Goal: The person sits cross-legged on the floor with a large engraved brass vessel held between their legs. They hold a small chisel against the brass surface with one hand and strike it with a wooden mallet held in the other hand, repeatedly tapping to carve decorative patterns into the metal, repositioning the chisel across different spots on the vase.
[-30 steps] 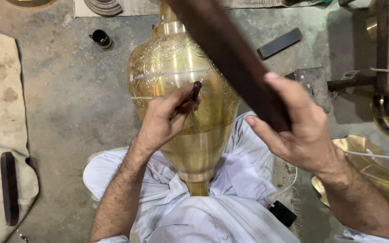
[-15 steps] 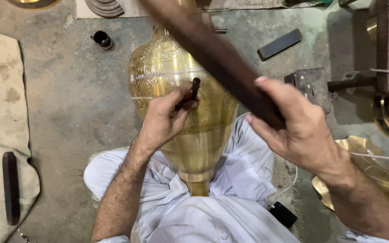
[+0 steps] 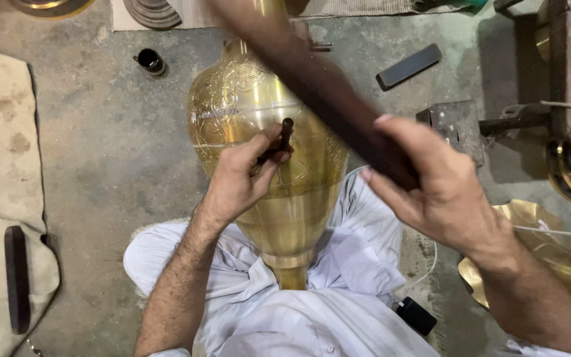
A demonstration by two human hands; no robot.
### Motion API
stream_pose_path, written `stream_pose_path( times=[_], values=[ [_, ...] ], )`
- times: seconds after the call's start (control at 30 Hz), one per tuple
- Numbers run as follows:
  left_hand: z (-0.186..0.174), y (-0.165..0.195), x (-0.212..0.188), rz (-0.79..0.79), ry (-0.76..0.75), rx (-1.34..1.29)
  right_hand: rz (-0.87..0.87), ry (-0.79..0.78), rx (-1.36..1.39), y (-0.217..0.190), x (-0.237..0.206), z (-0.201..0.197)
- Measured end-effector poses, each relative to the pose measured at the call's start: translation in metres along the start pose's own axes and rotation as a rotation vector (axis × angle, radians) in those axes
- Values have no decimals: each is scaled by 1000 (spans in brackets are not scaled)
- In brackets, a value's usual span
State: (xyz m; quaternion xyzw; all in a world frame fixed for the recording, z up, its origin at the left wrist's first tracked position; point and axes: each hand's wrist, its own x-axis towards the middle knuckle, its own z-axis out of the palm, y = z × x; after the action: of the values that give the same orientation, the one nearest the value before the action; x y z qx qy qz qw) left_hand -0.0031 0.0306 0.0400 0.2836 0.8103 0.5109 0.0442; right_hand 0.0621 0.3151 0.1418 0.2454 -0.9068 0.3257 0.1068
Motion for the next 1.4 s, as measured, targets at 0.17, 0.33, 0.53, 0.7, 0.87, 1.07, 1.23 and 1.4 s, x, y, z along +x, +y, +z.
stream_pose_path(
  times=[0.17,0.33,0.53,0.7,0.87,1.07,1.23,1.4],
  values=[
    [2,-2,-3,57,11,-31,7,107,-96,-3,-7,0],
    [2,1,-7,68,74,4,-45,64,-104,-3,-13,7],
    [0,3,-3,65,52,9,20,105,-18,-6,-6,9],
    [-2,-1,-1,71,-24,-33,-36,-81,-156,-1,-4,3],
    [2,-6,-8,54,34,18,10,52,-1,4,-5,12],
    [5,-9,-7,51,19,-39,13,60,-23,-4,-8,4],
    [3,-3,-7,32,12,-37,-12,4,-109,-6,-7,2],
    [4,4,-8,-14,44,-112,28,-4,21,-2,-10,7]
  ],
)
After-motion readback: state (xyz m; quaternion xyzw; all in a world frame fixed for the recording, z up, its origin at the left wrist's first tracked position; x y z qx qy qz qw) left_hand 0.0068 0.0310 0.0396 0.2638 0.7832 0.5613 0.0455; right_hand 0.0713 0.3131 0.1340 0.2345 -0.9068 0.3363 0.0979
